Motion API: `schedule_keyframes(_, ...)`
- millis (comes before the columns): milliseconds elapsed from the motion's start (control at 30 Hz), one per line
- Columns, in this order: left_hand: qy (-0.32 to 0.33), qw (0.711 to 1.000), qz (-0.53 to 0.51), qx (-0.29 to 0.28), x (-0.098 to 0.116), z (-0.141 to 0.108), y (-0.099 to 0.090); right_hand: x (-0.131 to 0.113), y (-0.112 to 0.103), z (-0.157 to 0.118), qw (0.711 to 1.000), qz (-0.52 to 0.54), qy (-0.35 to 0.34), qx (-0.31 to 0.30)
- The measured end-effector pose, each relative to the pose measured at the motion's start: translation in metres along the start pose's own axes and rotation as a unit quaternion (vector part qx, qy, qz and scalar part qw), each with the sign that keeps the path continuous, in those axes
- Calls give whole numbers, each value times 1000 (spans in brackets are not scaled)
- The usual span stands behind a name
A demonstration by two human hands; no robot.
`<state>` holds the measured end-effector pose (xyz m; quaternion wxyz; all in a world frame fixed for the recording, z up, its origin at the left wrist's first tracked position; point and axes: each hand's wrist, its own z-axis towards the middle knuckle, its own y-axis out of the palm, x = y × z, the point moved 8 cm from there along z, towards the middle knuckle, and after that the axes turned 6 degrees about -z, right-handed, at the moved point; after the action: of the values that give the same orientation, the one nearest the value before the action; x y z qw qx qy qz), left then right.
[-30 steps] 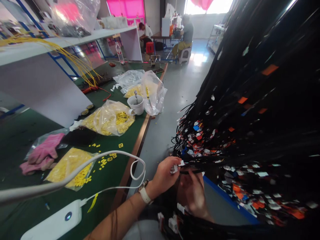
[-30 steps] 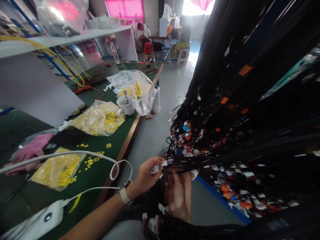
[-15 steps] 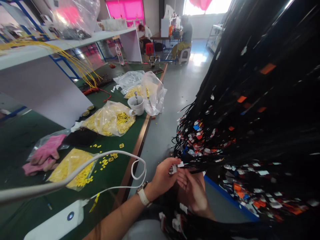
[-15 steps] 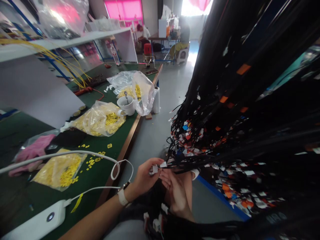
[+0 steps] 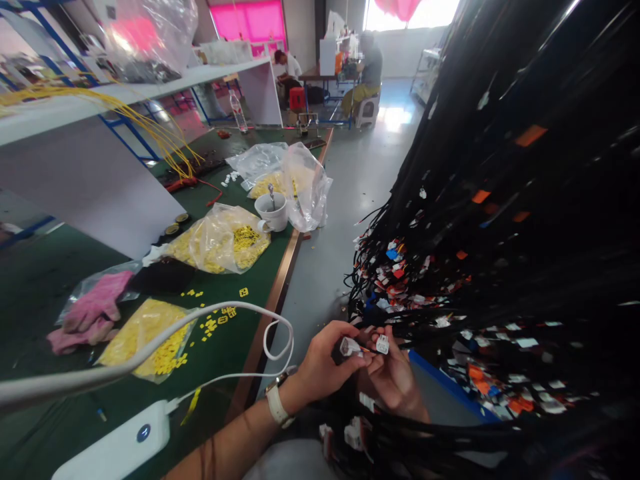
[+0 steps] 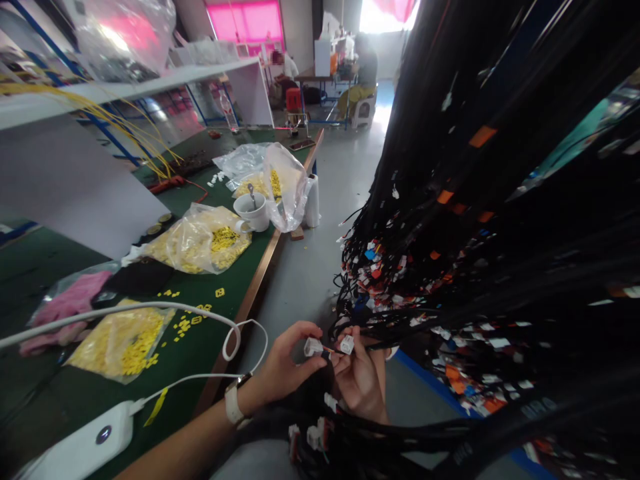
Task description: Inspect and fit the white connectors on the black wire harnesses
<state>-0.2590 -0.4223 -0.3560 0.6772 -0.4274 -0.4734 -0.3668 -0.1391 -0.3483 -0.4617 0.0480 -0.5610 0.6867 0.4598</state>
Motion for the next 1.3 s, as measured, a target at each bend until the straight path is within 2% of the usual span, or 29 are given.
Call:
schedule_keyframes(100, -49, 998, -27, -1, -12, 0, -1, 12, 4, 0, 991, 107, 75, -18)
schedule_keyframes(200, -76, 997, -18, 6, -19, -1, -1, 15, 6, -1, 987, 127, 92, -31)
schedule_keyframes(300, -40, 998, 45, 7, -11, 0, -1, 19, 6, -1, 987, 121, 97, -38)
schedule_keyframes(433, 33, 988, 146, -46, 4, 3, 10, 21, 6, -5, 989, 109, 90, -31)
schedule_keyframes(533, 56, 975, 201, -73, 4, 4, 18, 20, 12, -10, 991, 91, 95, -38)
schedule_keyframes(667, 80, 967, 222, -98, 4, 4, 26, 18, 18, -16, 990, 91, 99, -47)
schedule_keyframes(800, 70, 966, 220, -116, 2, 5, 28, 22, 19, -18, 990, 72, 116, -46)
schedule_keyframes(867, 59, 968, 213, -120, 0, 4, 30, 22, 21, -18, 991, 62, 103, -60)
schedule_keyframes(1000, 44, 975, 193, -103, 3, 0, 28, 21, 25, -18, 990, 52, 92, -96)
schedule_keyframes(1100, 21, 974, 195, -111, 15, -8, 18, 22, 18, -16, 991, 51, 99, -72)
schedule_keyframes(1167, -1, 971, 167, -170, 27, -18, 9, 19, 11, -14, 994, 54, 85, -42)
schedule_keyframes(1200, -12, 966, 134, -222, 35, -25, 5, 18, 9, -13, 995, 51, 81, -33)
schedule_keyframes(1300, -33, 912, -14, -409, 64, -55, -15, 18, 10, -13, 995, 39, 85, -29)
